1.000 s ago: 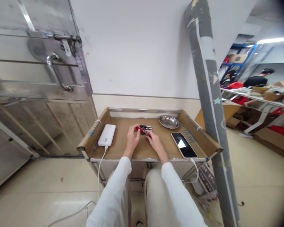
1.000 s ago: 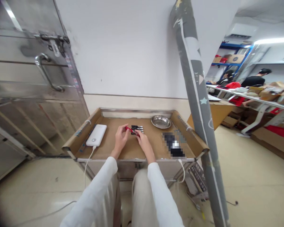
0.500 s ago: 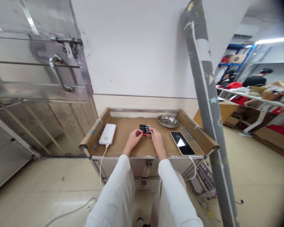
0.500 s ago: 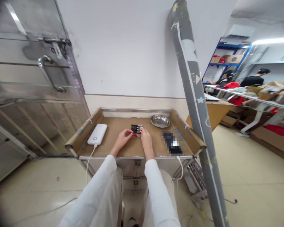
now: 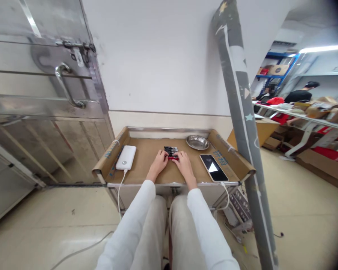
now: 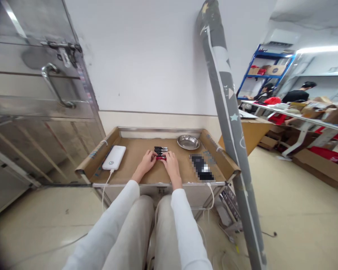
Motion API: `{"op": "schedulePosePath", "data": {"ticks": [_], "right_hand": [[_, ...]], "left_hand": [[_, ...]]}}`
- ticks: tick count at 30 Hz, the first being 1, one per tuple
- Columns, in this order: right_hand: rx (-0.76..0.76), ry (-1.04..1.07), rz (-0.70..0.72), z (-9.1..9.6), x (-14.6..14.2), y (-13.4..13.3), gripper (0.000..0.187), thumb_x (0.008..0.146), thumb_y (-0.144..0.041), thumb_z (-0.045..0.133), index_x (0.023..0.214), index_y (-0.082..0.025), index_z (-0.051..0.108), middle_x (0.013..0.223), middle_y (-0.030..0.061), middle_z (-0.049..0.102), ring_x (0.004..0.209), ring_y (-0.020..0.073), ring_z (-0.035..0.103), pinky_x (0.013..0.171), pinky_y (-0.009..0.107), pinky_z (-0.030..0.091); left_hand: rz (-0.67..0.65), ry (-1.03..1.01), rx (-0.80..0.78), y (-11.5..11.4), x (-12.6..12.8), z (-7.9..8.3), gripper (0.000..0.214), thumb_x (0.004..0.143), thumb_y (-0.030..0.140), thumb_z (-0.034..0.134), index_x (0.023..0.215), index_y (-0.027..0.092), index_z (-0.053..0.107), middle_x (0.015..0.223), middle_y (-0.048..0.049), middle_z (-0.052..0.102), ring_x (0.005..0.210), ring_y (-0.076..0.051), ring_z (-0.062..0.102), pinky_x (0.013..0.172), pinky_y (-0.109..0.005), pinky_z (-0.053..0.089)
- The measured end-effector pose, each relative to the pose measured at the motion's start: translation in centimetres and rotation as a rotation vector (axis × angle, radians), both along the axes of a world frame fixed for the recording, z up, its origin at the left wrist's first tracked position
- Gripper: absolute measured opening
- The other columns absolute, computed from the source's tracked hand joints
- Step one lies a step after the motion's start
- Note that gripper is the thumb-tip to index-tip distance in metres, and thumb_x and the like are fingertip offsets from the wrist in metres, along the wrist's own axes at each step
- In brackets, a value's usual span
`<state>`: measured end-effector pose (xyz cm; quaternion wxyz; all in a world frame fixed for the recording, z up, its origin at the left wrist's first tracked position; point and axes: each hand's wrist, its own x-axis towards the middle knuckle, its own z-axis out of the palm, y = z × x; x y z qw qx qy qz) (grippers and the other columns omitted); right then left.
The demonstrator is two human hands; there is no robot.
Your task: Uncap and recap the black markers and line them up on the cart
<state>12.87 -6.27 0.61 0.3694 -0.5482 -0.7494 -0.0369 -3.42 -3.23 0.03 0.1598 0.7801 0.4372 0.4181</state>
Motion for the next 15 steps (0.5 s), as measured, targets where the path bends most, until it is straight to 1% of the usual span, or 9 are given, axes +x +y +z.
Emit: {"op": "schedulePosePath", "data": {"ticks": [3, 7, 11, 15], "right_hand": [[-0.009, -0.031, -0.010, -0.09, 0.09, -0.04, 0.010, 0.087, -0.025, 0.053, 0.092, -0.020, 0.060, 0.093, 0.0075, 0.060, 0.089, 0.0222, 0.053, 0.083, 0.037, 0.044], [-0.029, -0.057, -0.004, -0.39, 0.10, 0.11, 0.011, 0.088, -0.023, 0.050, 0.087, -0.020, 0.061, 0.090, 0.0067, 0.059, 0.088, 0.0212, 0.052, 0.082, 0.034, 0.043], [-0.048, -0.048, -0.008, -0.65, 0.15, 0.26, 0.014, 0.089, -0.021, 0.048, 0.088, -0.020, 0.062, 0.091, 0.0065, 0.059, 0.088, 0.0201, 0.052, 0.082, 0.032, 0.043], [-0.041, -0.054, -0.085, -0.59, 0.19, 0.13, 0.017, 0.090, -0.021, 0.044, 0.087, -0.019, 0.061, 0.090, 0.0073, 0.058, 0.089, 0.0208, 0.052, 0.082, 0.032, 0.042]], "left_hand": [[-0.048, 0.072, 0.009, -0.41, -0.05, 0.23, 0.011, 0.086, 0.017, 0.046, 0.090, 0.019, 0.056, 0.093, -0.0037, 0.050, 0.074, -0.013, 0.055, 0.078, -0.029, 0.048], [-0.062, 0.164, 0.032, -0.66, -0.01, 0.56, 0.010, 0.085, 0.024, 0.052, 0.090, 0.020, 0.059, 0.093, -0.0035, 0.050, 0.076, -0.013, 0.056, 0.079, -0.029, 0.048], [-0.010, 0.209, 0.042, -0.70, 0.10, 0.59, 0.009, 0.085, 0.023, 0.052, 0.088, 0.019, 0.059, 0.093, -0.0036, 0.049, 0.077, -0.013, 0.056, 0.079, -0.029, 0.047], [0.057, 0.235, 0.045, -0.80, 0.11, 0.42, 0.008, 0.086, 0.019, 0.049, 0.087, 0.019, 0.056, 0.092, -0.0036, 0.049, 0.077, -0.014, 0.056, 0.079, -0.029, 0.046]]}}
